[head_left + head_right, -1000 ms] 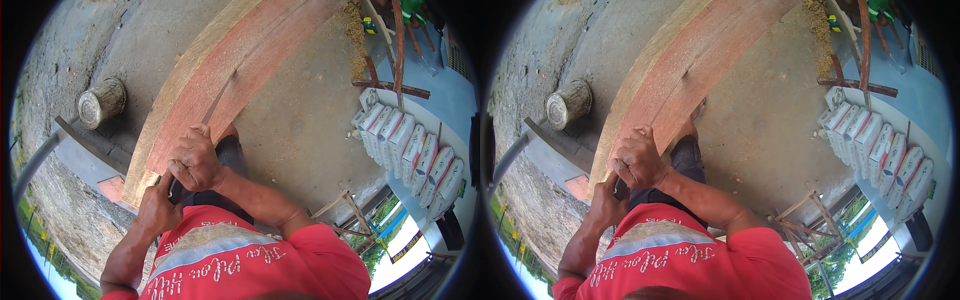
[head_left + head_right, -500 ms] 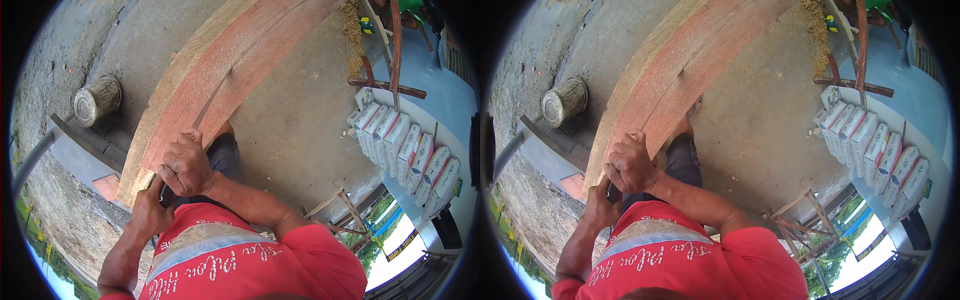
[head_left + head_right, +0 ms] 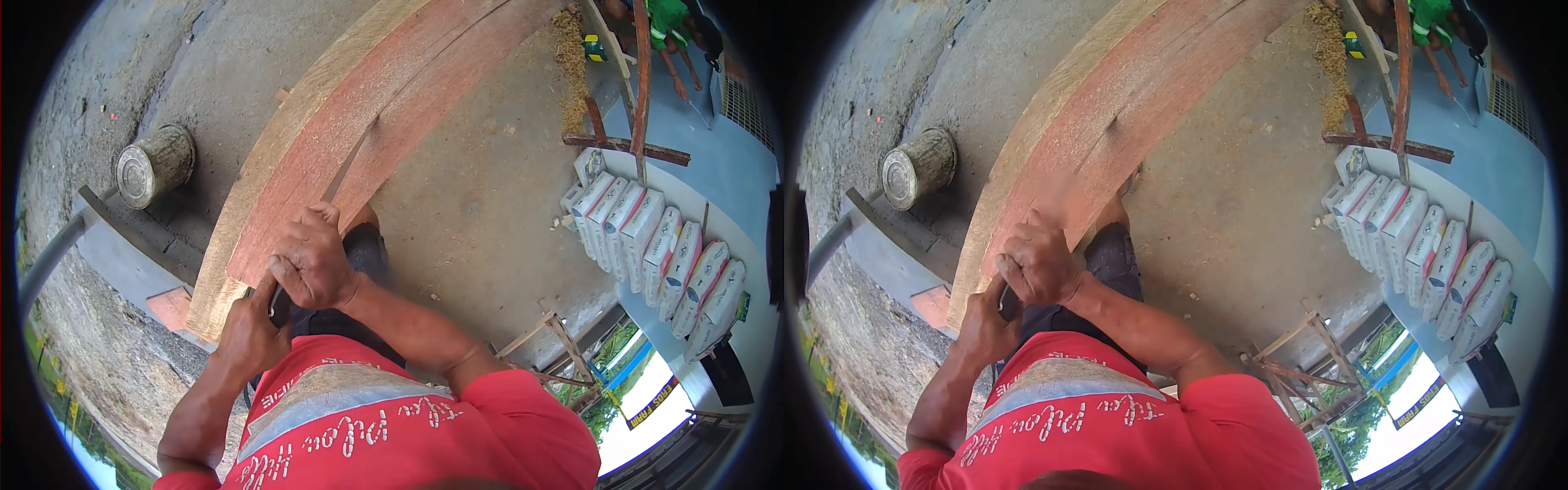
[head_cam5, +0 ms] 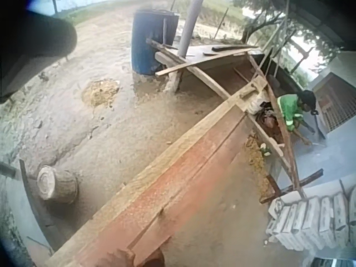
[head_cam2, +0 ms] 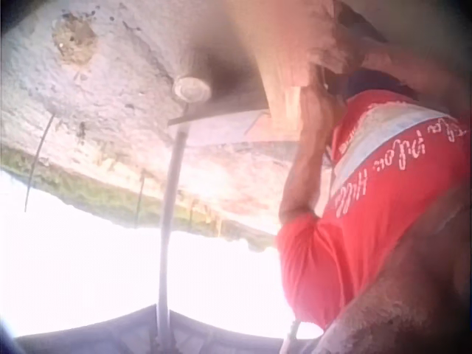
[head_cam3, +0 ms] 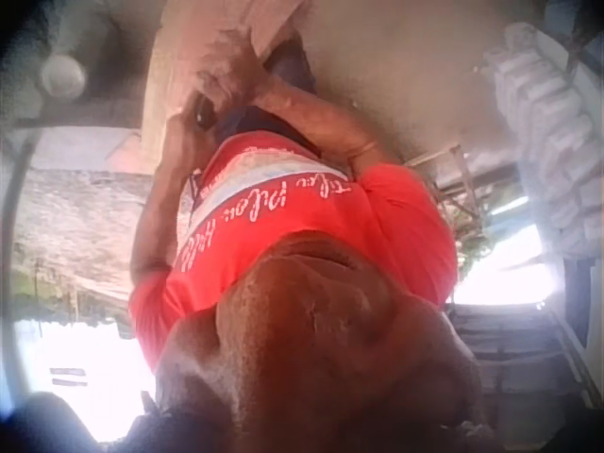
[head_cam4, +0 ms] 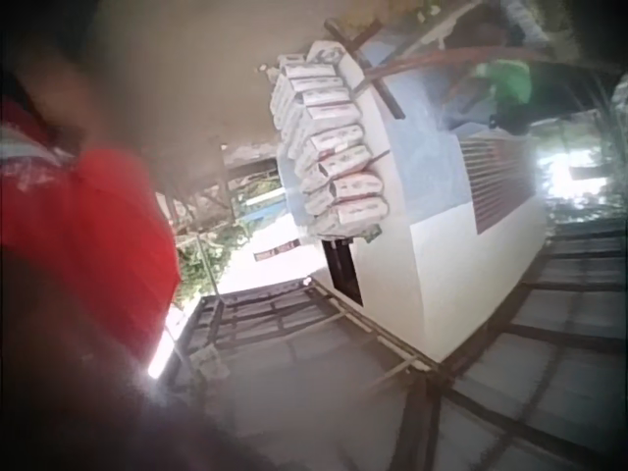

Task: The person cuts a curved wooden board using a hand saw.

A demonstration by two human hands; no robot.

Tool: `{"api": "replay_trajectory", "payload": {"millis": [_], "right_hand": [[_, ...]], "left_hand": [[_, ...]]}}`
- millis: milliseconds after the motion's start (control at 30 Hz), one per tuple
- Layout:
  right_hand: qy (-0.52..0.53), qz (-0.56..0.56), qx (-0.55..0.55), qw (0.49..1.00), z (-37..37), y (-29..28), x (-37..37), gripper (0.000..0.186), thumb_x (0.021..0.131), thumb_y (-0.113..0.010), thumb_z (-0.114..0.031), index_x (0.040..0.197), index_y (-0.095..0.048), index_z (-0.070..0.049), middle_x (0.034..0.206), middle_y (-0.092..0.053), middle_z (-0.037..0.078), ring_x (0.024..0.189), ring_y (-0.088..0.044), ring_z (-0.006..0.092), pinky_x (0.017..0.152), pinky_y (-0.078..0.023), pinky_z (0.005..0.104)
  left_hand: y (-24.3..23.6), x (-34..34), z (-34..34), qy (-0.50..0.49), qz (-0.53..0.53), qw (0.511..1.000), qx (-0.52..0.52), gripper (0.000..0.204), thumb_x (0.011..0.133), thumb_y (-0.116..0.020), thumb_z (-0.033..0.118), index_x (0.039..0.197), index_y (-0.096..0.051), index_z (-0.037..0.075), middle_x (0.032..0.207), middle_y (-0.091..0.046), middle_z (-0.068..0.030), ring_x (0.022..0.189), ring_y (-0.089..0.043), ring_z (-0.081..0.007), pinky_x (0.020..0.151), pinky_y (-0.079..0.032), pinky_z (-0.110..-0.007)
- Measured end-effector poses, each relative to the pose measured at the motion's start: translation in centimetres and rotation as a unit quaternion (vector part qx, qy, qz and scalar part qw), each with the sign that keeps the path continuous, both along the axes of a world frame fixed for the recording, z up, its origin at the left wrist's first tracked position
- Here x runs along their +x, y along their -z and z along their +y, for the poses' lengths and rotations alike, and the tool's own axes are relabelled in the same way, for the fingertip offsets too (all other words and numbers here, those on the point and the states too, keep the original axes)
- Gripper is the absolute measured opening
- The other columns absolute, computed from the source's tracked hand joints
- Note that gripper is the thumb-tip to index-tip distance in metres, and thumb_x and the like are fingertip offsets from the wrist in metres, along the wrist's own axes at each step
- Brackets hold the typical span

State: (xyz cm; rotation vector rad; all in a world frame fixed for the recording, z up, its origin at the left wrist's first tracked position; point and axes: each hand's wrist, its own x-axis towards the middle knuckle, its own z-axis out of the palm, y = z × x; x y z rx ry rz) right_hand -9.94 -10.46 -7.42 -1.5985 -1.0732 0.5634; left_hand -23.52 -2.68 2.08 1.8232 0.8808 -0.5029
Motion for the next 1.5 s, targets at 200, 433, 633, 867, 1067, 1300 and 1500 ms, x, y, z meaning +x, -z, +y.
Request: {"api": "replay_trajectory", "payload": {"millis": [200, 433, 633, 867, 1067, 1300, 1500], "right_hand": [[-0.019, -0.059, -0.001, 0.998, 3.0, 10.7, 12.0, 0.031, 0.090, -0.049, -0.024, 0.062, -0.051, -0.010, 0.064, -0.051, 0.008, 0.067, -0.051, 0.0288, 0.082, -0.037, 0.0401], [-0.031, -0.033, -0.027, 0.999, 0.8, 6.8, 6.2, 0.029, 0.089, -0.051, -0.024, 0.063, -0.052, -0.011, 0.064, -0.050, 0.008, 0.067, -0.050, 0.0289, 0.081, -0.036, 0.0412], [0.017, 0.023, 0.041, 0.999, 0.1, 1.9, 1.7, 0.026, 0.087, -0.054, -0.021, 0.062, -0.051, -0.012, 0.063, -0.046, 0.006, 0.066, -0.047, 0.0270, 0.081, -0.035, 0.0414], [-0.028, -0.070, 0.001, 0.997, 2.8, 12.7, 12.9, 0.031, 0.090, -0.051, -0.023, 0.062, -0.049, -0.009, 0.062, -0.051, 0.009, 0.065, -0.051, 0.0293, 0.077, -0.037, 0.0425], [0.018, -0.013, 0.014, 1.000, -0.1, 1.4, 0.5, 0.025, 0.086, -0.058, -0.025, 0.065, -0.058, -0.011, 0.063, -0.046, 0.006, 0.066, -0.048, 0.0265, 0.084, -0.034, 0.0413], [-0.010, -0.108, 0.013, 0.994, 3.4, 14.4, 14.7, 0.033, 0.092, -0.044, -0.023, 0.062, -0.046, -0.010, 0.060, -0.048, 0.009, 0.060, -0.048, 0.0295, 0.069, -0.038, 0.0420], [0.001, -0.046, -0.001, 0.999, 1.0, 5.8, 5.2, 0.028, 0.089, -0.052, -0.022, 0.064, -0.051, -0.012, 0.063, -0.047, 0.006, 0.068, -0.049, 0.0270, 0.082, -0.035, 0.0396]], "left_hand": [[10.5, 12.4, 3.2, 0.060, 0.024, 0.997, 0.046, 0.051, 0.078, -0.058, 0.000, 0.128, -0.056, -0.006, 0.084, -0.067, -0.0335, 0.080, -0.067, -0.0499, 0.074, -0.054, -0.054], [5.7, 6.7, 1.4, 0.012, 0.009, 1.000, 0.011, 0.054, 0.078, -0.062, 0.001, 0.131, -0.055, -0.006, 0.086, -0.066, -0.0343, 0.082, -0.067, -0.0510, 0.074, -0.053, -0.054], [1.5, 1.9, 0.5, 0.026, 0.018, 0.999, -0.009, 0.070, 0.077, -0.062, -0.002, 0.144, -0.044, -0.001, 0.090, -0.067, -0.0356, 0.083, -0.068, -0.0510, 0.076, -0.055, -0.054], [12.3, 13.3, 2.4, 0.005, -0.049, 0.998, 0.049, 0.032, 0.079, -0.058, 0.001, 0.110, -0.061, -0.006, 0.082, -0.066, -0.0340, 0.079, -0.067, -0.0503, 0.074, -0.052, -0.055], [1.3, 0.7, 0.3, 0.014, 0.063, 0.997, -0.046, 0.072, 0.077, -0.065, 0.002, 0.145, -0.042, -0.003, 0.086, -0.067, -0.0349, 0.085, -0.067, -0.0521, 0.076, -0.055, -0.053], [13.7, 16.2, 3.4, 0.032, 0.006, 0.999, 0.032, 0.043, 0.078, -0.056, 0.001, 0.120, -0.059, -0.008, 0.086, -0.066, -0.0368, 0.082, -0.067, -0.0510, 0.074, -0.053, -0.054], [5.2, 5.9, 1.5, 0.014, 0.035, 0.999, -0.010, 0.058, 0.078, -0.062, 0.002, 0.134, -0.051, -0.004, 0.085, -0.067, -0.0341, 0.081, -0.068, -0.0508, 0.074, -0.054, -0.054]]}}
